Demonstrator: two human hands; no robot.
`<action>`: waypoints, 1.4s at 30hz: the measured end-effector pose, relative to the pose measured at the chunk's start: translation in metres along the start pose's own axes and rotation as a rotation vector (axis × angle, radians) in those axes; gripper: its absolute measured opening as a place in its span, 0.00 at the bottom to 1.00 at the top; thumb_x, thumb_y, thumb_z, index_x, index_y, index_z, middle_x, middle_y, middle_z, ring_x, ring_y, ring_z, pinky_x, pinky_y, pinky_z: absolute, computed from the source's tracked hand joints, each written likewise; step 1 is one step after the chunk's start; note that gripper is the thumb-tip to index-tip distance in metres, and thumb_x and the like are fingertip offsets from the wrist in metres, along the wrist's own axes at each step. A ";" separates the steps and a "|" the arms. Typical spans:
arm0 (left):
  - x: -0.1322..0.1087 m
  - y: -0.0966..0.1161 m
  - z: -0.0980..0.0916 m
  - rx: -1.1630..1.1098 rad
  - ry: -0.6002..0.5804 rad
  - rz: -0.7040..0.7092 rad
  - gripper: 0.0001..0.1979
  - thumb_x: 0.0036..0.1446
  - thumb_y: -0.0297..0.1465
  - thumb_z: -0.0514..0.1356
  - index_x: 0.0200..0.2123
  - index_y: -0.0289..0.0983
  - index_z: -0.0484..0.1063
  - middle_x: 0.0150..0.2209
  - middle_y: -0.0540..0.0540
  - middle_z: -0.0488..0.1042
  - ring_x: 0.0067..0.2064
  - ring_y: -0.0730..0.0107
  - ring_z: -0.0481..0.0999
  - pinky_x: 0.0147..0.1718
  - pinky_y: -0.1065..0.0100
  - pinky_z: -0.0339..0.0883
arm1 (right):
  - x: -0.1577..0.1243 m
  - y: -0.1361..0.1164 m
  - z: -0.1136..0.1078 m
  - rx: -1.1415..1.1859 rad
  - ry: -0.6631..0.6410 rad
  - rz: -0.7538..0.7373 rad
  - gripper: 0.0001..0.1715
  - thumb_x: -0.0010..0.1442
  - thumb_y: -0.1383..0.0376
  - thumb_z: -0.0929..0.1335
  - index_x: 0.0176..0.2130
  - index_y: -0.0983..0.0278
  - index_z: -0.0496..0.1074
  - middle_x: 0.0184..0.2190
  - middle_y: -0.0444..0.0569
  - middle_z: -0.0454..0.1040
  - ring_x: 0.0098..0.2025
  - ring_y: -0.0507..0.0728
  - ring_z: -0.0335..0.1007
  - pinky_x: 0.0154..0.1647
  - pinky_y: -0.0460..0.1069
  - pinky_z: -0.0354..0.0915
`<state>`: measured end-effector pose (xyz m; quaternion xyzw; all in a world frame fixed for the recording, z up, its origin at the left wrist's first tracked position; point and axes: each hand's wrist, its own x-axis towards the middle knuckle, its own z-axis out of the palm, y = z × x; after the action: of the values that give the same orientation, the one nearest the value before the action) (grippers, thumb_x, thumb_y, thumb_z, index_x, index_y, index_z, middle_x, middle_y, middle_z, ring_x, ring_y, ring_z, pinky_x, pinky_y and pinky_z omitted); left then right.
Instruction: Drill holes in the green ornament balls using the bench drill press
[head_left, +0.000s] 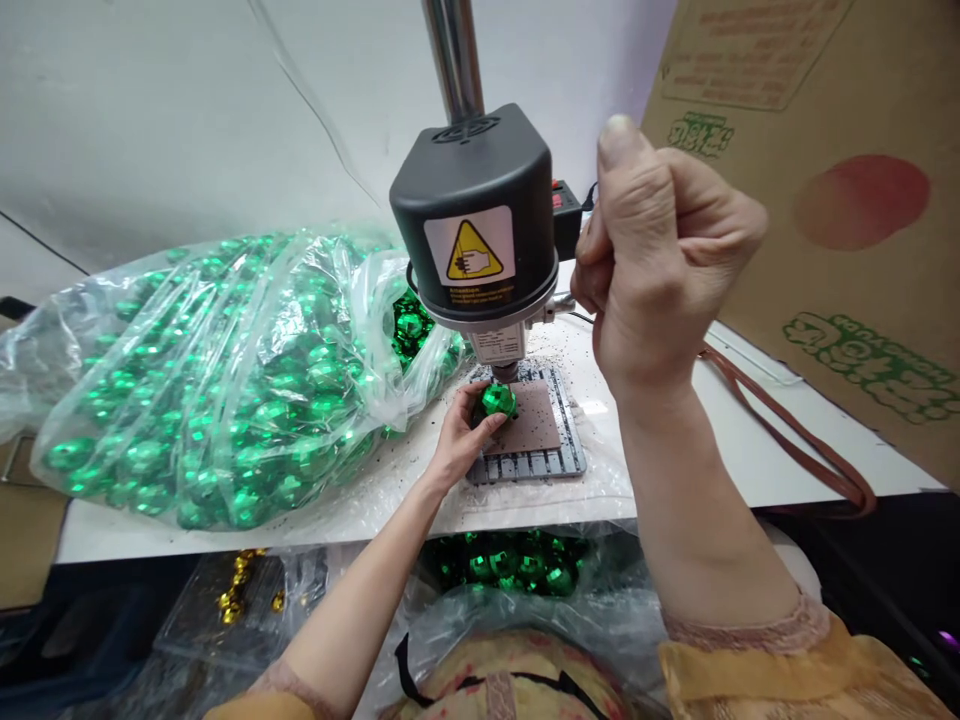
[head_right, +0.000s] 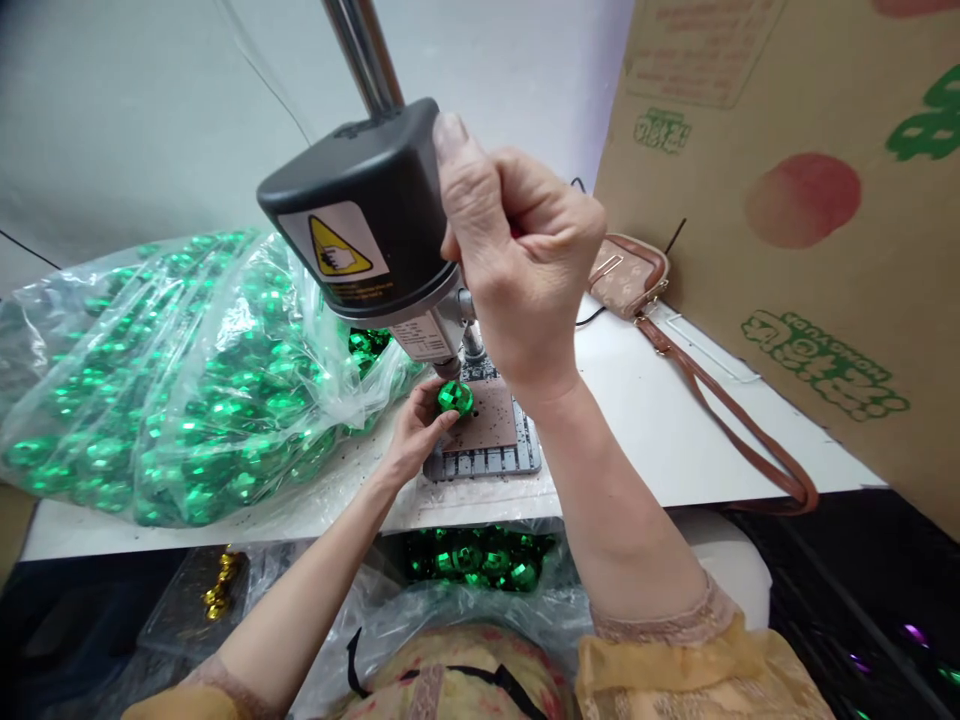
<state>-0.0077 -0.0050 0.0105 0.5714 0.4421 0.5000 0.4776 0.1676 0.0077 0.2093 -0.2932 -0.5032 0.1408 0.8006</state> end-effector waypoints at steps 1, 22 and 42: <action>0.001 -0.002 0.000 0.010 -0.015 0.006 0.31 0.52 0.43 0.71 0.56 0.38 0.69 0.54 0.40 0.75 0.56 0.57 0.75 0.58 0.57 0.68 | -0.001 0.001 -0.001 -0.018 0.002 0.009 0.28 0.64 0.49 0.66 0.20 0.60 0.59 0.18 0.41 0.56 0.19 0.49 0.52 0.23 0.50 0.56; -0.004 -0.003 0.019 0.240 -0.059 0.103 0.29 0.52 0.37 0.72 0.56 0.38 0.69 0.55 0.40 0.74 0.57 0.54 0.75 0.59 0.53 0.67 | -0.001 -0.003 0.000 -0.009 0.005 -0.027 0.29 0.64 0.52 0.67 0.19 0.61 0.58 0.16 0.39 0.55 0.17 0.46 0.50 0.22 0.49 0.55; -0.006 -0.007 0.020 0.223 -0.049 0.172 0.28 0.53 0.36 0.71 0.55 0.39 0.69 0.55 0.40 0.75 0.56 0.53 0.76 0.58 0.53 0.68 | -0.043 0.009 -0.015 0.059 0.127 -0.217 0.30 0.63 0.64 0.68 0.15 0.66 0.53 0.12 0.37 0.51 0.14 0.43 0.49 0.16 0.46 0.43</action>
<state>0.0117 -0.0114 0.0015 0.6689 0.4324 0.4725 0.3771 0.1621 -0.0124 0.1677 -0.2216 -0.4758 0.0495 0.8498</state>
